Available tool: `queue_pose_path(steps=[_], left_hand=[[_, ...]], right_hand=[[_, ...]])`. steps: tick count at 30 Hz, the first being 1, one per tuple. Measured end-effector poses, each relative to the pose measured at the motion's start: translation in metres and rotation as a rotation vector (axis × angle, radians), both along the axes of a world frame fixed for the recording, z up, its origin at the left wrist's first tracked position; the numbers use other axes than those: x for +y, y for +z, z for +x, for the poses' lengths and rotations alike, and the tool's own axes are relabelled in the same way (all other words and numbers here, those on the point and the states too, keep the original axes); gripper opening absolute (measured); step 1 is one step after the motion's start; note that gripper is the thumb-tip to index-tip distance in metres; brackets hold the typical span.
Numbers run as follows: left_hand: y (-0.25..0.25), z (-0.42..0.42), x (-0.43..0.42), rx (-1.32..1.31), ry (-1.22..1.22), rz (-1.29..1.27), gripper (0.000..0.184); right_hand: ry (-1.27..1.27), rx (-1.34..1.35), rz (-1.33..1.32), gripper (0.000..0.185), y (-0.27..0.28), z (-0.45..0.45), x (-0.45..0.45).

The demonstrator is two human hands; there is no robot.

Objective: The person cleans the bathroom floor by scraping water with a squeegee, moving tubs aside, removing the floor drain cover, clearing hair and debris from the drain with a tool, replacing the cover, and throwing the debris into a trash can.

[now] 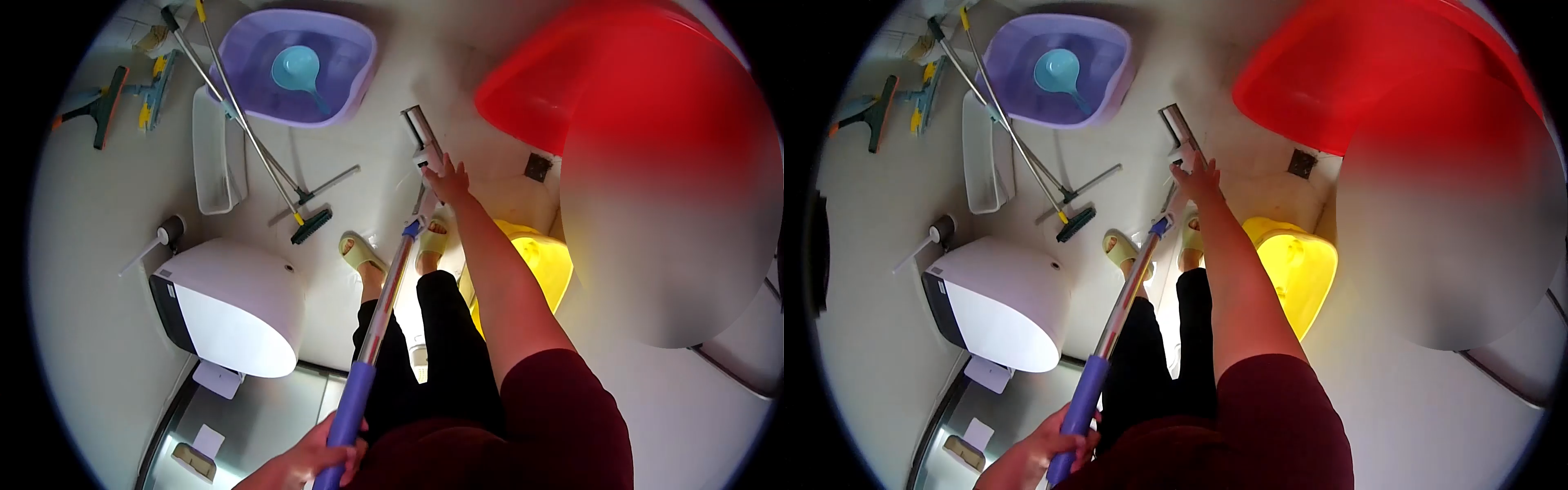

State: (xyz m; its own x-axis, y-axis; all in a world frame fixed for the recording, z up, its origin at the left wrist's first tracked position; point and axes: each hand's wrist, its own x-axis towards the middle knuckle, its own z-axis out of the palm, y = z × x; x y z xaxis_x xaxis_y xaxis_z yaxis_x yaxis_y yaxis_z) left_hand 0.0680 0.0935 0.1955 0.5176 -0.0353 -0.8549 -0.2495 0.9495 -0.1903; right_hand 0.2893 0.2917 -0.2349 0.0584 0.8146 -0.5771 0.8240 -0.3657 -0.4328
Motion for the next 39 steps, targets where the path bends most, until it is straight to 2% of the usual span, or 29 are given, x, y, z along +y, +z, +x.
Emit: queue_pose_path(steps=[1, 3, 4, 5, 8, 11, 13, 17, 22, 25, 28, 29, 32, 35, 39], left_hand=[[0.01, 0.003, 0.002, 0.03, 0.1, -0.066, 0.054], [0.01, -0.016, -0.024, -0.175, -0.043, -0.028, 0.075], [0.011, -0.013, -0.008, -0.279, -0.112, -0.004, 0.087], [0.029, 0.004, 0.005, 0.025, 0.081, -0.126, 0.055], [0.029, 0.012, 0.006, 0.085, 0.082, -0.079, 0.052], [0.015, 0.019, -0.008, 0.055, 0.164, -0.095, 0.05], [-0.004, 0.023, -0.019, 0.021, 0.213, -0.071, 0.049], [-0.028, 0.03, -0.022, 0.017, 0.342, -0.095, 0.044], [-0.045, 0.037, -0.029, -0.005, 0.464, -0.11, 0.039], [-0.056, 0.036, -0.031, -0.039, 0.465, -0.076, 0.038], [-0.07, 0.04, -0.032, -0.053, 0.45, -0.029, 0.037], [-0.074, 0.039, -0.031, -0.066, 0.448, -0.021, 0.037], [-0.082, 0.039, -0.035, -0.091, 0.412, 0.02, 0.036], [-0.083, 0.039, -0.045, -0.097, 0.407, 0.027, 0.035], [-0.084, 0.039, -0.052, -0.109, 0.412, 0.012, 0.034]], right_hand=[[0.027, -0.01, -0.059, 0.077, -0.008, -0.003, 0.005], [-0.01, 0.208, -0.219, 0.076, -0.023, -0.002, 0.008], [-0.027, 0.314, -0.296, 0.076, -0.034, 0.003, 0.007], [0.055, 0.24, -0.105, 0.069, -0.043, 0.008, 0.004], [-0.036, 0.048, -0.017, 0.061, -0.041, 0.011, 0.008], [-0.007, -0.118, -0.132, 0.053, 0.019, 0.018, 0.031], [-0.02, -0.151, 0.008, 0.05, 0.027, 0.035, 0.037], [-0.04, -0.198, 0.059, 0.047, 0.063, 0.055, 0.04], [-0.101, -0.206, 0.151, 0.043, 0.091, 0.072, 0.002], [-0.315, 0.08, 0.042, 0.036, 0.119, 0.069, -0.02], [-0.267, 0.146, 0.171, 0.029, 0.151, 0.049, -0.047], [-0.343, 0.214, 0.12, 0.025, 0.16, 0.039, -0.054], [-0.462, 0.36, 0.031, 0.023, 0.144, 0.068, -0.058], [-0.524, 0.375, 0.029, 0.023, 0.16, 0.055, -0.061], [-0.569, 0.377, 0.084, 0.024, 0.154, 0.054, -0.068]])
